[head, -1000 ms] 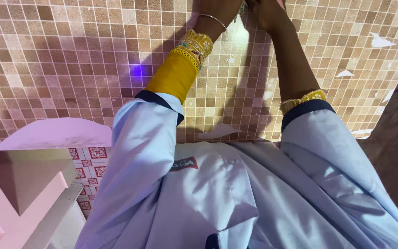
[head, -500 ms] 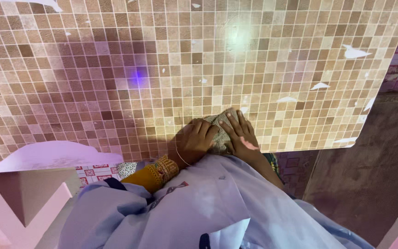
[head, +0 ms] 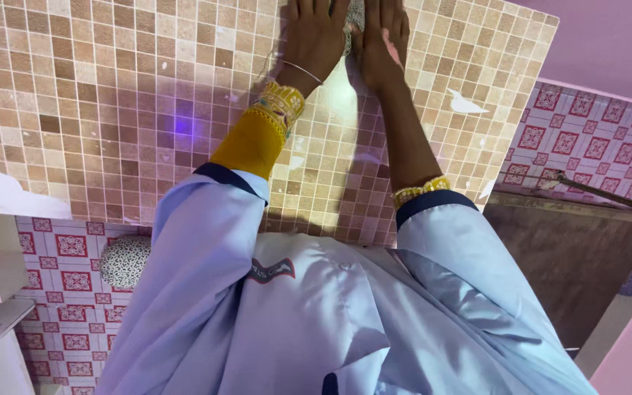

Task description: The person wipes a tiled surface and the inside of a shelf using a cloth.

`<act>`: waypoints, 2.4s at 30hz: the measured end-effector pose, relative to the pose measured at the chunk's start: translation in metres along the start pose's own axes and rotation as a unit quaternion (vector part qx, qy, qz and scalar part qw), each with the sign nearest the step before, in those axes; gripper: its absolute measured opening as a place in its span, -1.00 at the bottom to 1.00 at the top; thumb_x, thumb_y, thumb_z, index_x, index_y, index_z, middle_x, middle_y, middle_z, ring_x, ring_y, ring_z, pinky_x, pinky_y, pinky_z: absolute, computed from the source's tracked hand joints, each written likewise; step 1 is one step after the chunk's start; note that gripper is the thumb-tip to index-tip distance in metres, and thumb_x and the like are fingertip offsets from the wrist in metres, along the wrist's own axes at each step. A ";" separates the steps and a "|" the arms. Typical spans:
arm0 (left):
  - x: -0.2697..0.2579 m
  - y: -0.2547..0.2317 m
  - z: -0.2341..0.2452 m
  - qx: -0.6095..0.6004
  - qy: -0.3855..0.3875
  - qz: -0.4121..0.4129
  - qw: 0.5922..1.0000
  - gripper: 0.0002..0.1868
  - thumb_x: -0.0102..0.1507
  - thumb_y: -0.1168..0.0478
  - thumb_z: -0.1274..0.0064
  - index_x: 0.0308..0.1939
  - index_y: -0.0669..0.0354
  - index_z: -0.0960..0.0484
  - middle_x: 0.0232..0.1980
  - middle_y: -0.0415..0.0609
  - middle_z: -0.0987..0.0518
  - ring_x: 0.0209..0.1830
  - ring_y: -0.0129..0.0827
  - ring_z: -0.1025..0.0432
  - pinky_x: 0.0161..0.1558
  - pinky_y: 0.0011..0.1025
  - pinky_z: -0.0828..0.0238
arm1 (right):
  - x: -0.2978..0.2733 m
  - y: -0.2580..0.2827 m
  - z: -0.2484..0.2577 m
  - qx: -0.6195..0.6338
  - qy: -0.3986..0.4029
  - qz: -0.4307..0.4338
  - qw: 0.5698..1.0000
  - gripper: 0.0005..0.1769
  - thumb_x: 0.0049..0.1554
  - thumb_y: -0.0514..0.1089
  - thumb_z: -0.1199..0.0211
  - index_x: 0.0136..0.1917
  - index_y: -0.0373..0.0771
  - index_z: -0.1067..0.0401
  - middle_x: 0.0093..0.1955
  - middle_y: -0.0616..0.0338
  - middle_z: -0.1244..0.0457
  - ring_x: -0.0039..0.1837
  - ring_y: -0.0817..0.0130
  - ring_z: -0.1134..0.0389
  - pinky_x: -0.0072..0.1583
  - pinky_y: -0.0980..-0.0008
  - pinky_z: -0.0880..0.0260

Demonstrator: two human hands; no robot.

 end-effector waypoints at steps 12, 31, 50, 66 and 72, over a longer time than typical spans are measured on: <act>-0.228 -0.133 0.120 -0.140 0.159 0.006 0.977 -0.40 0.06 0.28 -0.18 0.22 0.10 -0.50 0.14 0.09 -0.39 0.17 -0.03 -0.31 0.18 -0.06 -0.31 | -0.289 0.061 0.030 0.079 0.176 0.036 0.981 -0.09 0.17 0.06 -0.33 0.66 0.00 0.03 0.73 -0.04 0.27 0.72 -0.22 0.35 0.57 -0.28 0.22; 0.073 -0.137 -0.084 -0.074 0.076 0.007 0.994 -0.49 0.25 0.28 -0.06 0.28 -0.20 -0.57 0.27 0.05 -0.41 0.24 -0.03 -0.31 0.14 0.02 -0.30 | -0.037 -0.145 0.099 -0.025 0.035 -0.062 0.997 -0.24 0.47 0.11 0.01 0.77 0.00 0.25 0.82 0.03 0.42 0.78 -0.04 0.54 0.68 -0.18 0.51; -0.190 -0.167 0.097 -0.129 0.165 -0.076 0.975 -0.45 0.17 0.25 -0.14 0.28 -0.09 -0.57 0.16 -0.03 -0.51 0.17 -0.14 -0.37 0.13 -0.12 -0.33 | -0.309 0.021 0.044 0.058 0.031 -0.089 0.994 -0.13 0.25 0.01 -0.14 0.68 -0.15 0.18 0.73 -0.17 0.30 0.70 -0.27 0.37 0.57 -0.26 0.35; -0.315 -0.007 0.249 -0.203 -0.084 0.295 0.930 -0.50 0.11 0.37 -0.19 0.15 0.08 -0.62 0.10 0.13 -0.43 0.13 -0.01 -0.39 0.18 -0.17 -0.40 | -0.237 0.262 0.025 0.212 0.036 0.308 0.927 -0.29 0.08 -0.48 -0.22 0.49 -0.26 -0.27 0.44 -0.18 -0.22 0.43 -0.18 -0.26 0.39 0.03 -0.29; -0.372 0.025 0.348 -0.147 -0.133 0.327 0.924 -0.51 0.09 0.36 -0.20 0.13 0.08 -0.64 0.08 0.10 -0.46 0.13 -0.03 -0.41 0.17 -0.21 -0.44 | -0.263 0.374 0.024 0.234 0.075 0.348 0.905 -0.28 0.04 -0.49 -0.21 0.47 -0.26 -0.25 0.44 -0.17 -0.23 0.44 -0.18 -0.25 0.40 0.04 -0.27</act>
Point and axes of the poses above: each hand's wrist, its own x-axis towards the middle knuckle, its own z-axis out of the back of the hand, y = z × x, the point moved 8 cm from there along x, towards the middle knuckle
